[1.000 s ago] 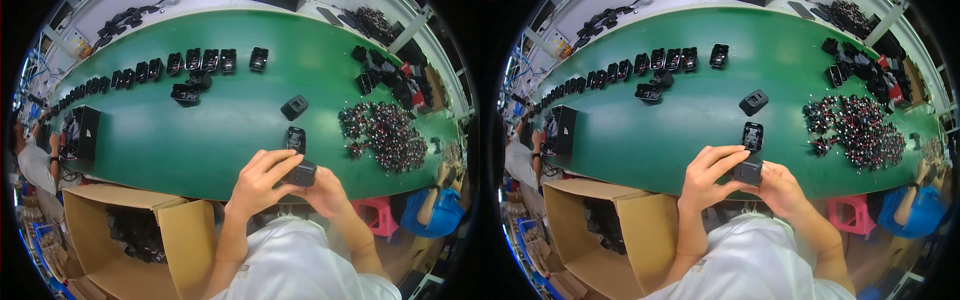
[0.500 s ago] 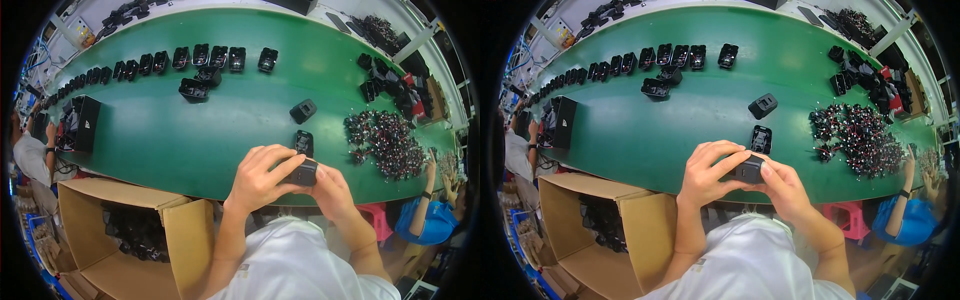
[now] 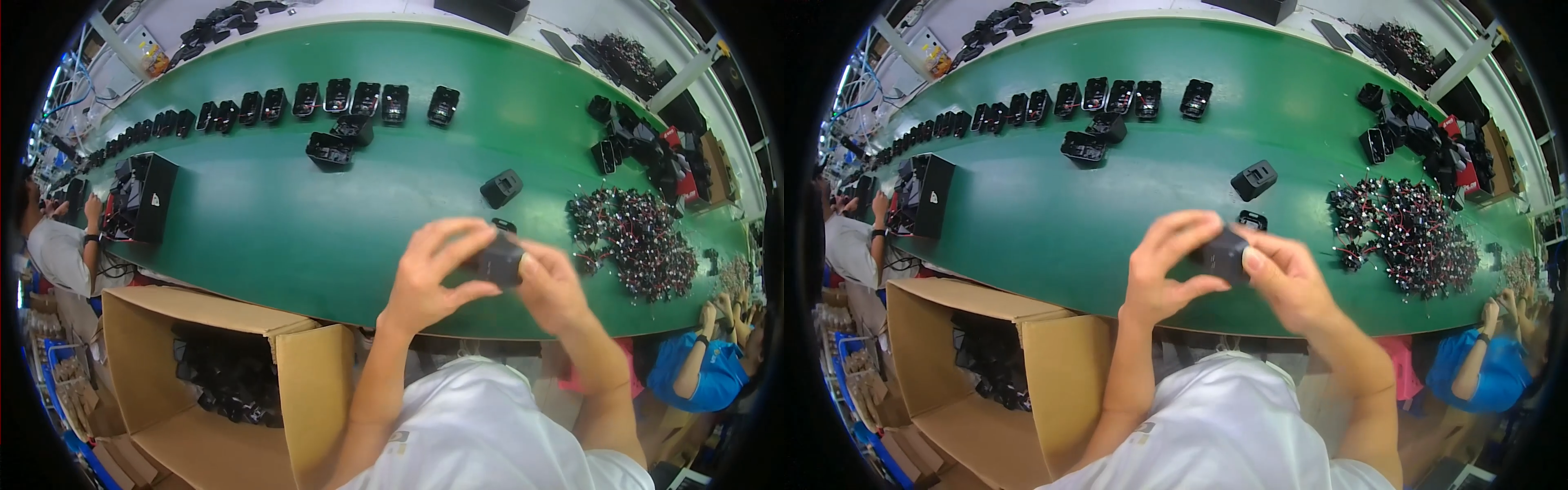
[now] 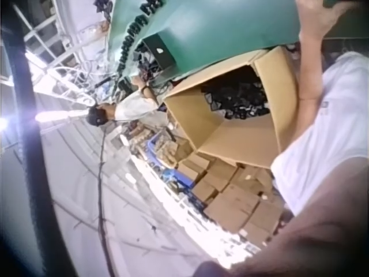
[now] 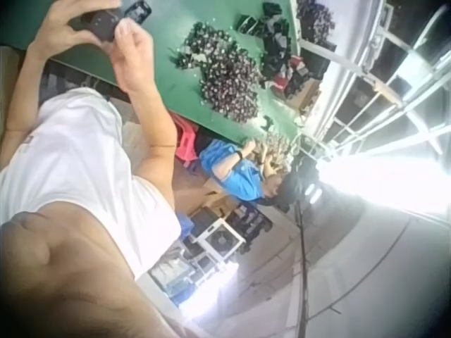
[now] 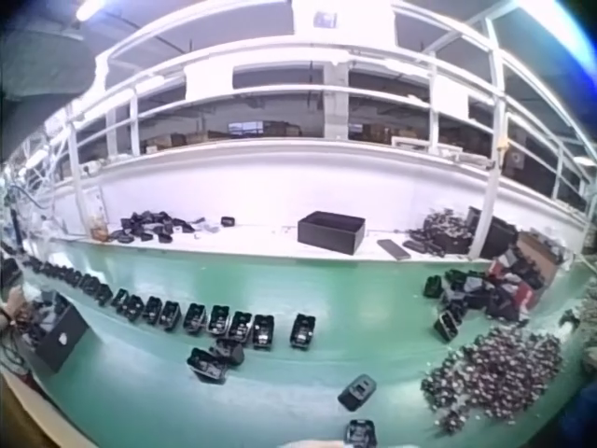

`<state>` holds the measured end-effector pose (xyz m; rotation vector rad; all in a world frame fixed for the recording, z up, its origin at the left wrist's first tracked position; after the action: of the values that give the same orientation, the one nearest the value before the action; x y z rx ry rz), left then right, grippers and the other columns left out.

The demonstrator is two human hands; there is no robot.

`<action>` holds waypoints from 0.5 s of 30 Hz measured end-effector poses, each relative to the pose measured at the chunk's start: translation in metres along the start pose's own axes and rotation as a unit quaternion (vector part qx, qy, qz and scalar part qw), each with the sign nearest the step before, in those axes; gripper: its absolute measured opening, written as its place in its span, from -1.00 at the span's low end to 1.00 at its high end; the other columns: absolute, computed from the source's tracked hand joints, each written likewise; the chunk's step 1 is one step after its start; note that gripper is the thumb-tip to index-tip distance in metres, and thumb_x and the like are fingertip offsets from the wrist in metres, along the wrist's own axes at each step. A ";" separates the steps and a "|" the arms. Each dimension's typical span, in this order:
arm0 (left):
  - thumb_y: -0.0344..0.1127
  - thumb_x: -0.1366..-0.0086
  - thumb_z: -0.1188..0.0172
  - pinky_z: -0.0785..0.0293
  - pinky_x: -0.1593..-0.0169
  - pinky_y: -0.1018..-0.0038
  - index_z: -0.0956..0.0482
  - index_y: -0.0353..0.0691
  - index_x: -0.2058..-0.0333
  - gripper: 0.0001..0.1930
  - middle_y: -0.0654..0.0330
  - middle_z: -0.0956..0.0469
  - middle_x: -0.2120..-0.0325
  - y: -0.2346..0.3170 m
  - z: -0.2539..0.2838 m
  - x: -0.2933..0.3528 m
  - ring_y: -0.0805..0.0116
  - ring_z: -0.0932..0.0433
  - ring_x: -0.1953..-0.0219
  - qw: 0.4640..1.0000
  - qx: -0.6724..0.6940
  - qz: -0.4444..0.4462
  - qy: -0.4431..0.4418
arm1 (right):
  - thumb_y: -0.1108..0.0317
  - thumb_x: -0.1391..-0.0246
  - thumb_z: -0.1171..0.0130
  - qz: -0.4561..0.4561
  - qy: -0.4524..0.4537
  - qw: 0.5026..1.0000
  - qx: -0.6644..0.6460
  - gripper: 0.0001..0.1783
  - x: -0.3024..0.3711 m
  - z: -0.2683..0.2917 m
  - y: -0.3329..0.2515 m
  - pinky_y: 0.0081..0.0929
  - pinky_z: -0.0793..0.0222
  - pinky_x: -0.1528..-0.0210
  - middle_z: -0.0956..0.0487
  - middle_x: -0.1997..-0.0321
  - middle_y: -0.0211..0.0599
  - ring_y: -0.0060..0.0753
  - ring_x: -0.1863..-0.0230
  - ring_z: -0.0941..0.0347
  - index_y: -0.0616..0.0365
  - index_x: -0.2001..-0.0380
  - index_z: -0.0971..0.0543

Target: The person assembles electronic components by hand, inserting small parts into plastic housings at a factory workbench.

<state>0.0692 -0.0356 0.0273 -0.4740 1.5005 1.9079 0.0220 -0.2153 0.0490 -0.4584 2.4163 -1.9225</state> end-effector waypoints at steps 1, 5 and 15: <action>-0.17 0.11 -0.57 -0.48 -0.01 0.24 -0.57 -0.20 -0.06 -0.31 0.09 -0.58 0.03 -0.004 0.006 -0.008 0.12 -0.56 0.03 1.000 0.003 0.015 0.025 | 0.09 -0.29 -0.11 0.065 0.013 0.983 0.173 -0.49 -0.013 0.007 -0.015 -0.16 -0.20 -0.34 -0.45 -0.24 0.03 -0.12 -0.28 -0.38 0.40 0.00 -0.53; -0.19 -0.05 -0.48 -0.31 -0.21 0.14 -0.37 -0.20 -0.19 -0.27 -0.04 -0.40 -0.12 -0.038 0.056 -0.033 -0.04 -0.37 -0.16 0.941 -0.201 0.140 0.235 | 0.20 -0.07 -0.33 0.325 0.089 0.708 0.621 -0.69 -0.095 0.034 -0.078 -0.21 -0.30 -0.25 -0.46 -0.26 -0.04 0.08 -0.20 -0.43 0.22 0.24 -0.61; -0.01 0.03 -0.50 -0.26 -0.23 0.02 -0.46 0.18 -0.16 -0.28 0.03 -0.29 -0.24 -0.148 0.071 -0.035 -0.03 -0.25 -0.28 0.846 -0.393 0.319 0.168 | 0.12 0.01 -0.41 0.198 0.072 0.626 0.751 -0.58 -0.197 0.136 -0.038 -0.14 -0.28 -0.30 -0.44 -0.28 -0.12 0.08 -0.28 -0.32 0.16 0.16 -0.65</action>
<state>0.2037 0.0414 -0.0370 -0.7558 1.0627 3.1267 0.2451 -0.3055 0.0203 0.3190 0.1469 -2.7526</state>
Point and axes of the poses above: each hand's wrist, its own x-axis away from the middle knuckle, its own z-axis out of the back of the hand, y = z × x, the point moved 4 cm from there along -x, towards the middle knuckle
